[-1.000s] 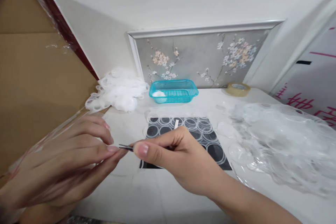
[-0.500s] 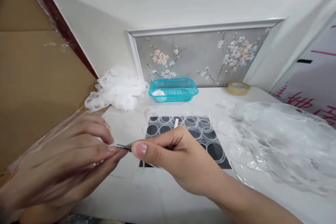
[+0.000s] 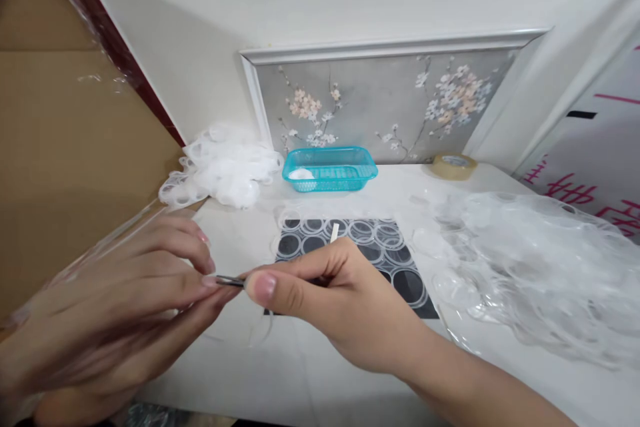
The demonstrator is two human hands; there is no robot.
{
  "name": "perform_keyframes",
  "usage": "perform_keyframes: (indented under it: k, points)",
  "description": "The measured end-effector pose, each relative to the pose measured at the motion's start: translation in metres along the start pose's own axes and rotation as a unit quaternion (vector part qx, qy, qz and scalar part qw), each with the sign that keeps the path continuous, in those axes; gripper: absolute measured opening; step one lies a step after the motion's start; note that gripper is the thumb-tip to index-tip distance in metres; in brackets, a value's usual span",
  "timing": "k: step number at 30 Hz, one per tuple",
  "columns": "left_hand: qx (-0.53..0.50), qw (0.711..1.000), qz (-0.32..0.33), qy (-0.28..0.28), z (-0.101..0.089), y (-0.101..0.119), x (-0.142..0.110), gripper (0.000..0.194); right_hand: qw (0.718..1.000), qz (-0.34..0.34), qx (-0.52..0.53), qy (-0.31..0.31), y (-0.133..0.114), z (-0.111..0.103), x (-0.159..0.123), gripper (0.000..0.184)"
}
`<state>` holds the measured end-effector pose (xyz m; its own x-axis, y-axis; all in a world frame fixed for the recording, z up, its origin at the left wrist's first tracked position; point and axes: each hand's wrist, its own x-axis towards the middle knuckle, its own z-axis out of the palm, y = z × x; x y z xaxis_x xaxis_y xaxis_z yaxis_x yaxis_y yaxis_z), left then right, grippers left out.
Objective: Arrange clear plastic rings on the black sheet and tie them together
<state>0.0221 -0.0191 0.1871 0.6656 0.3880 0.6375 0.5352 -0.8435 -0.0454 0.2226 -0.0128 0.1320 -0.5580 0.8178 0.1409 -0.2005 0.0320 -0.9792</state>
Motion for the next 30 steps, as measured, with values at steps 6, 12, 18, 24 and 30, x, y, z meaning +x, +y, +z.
perform_keyframes:
  k: [6,12,18,24,30]
  points:
    - [-0.02,0.999,0.0,-0.029,0.001,-0.004,-0.002,0.011,1.0,0.006,-0.017,0.012,-0.002,0.001,0.001,0.027]
    - [-0.003,1.0,-0.005,0.006,0.002,-0.001,-0.002,0.012,1.0,-0.018,-0.006,0.018,0.0,-0.002,0.001,0.044]
    - [0.018,1.0,-0.004,-0.016,0.0,-0.002,0.0,0.017,0.999,0.002,-0.036,0.025,-0.004,-0.009,-0.003,0.051]
    - [0.012,1.0,0.007,0.007,0.0,-0.003,-0.003,0.012,0.999,0.0,-0.039,0.01,-0.004,-0.009,-0.002,0.046]
    - [0.037,0.999,0.0,0.008,0.002,-0.001,-0.002,0.013,0.999,0.02,-0.05,0.002,0.002,-0.009,-0.002,0.046]
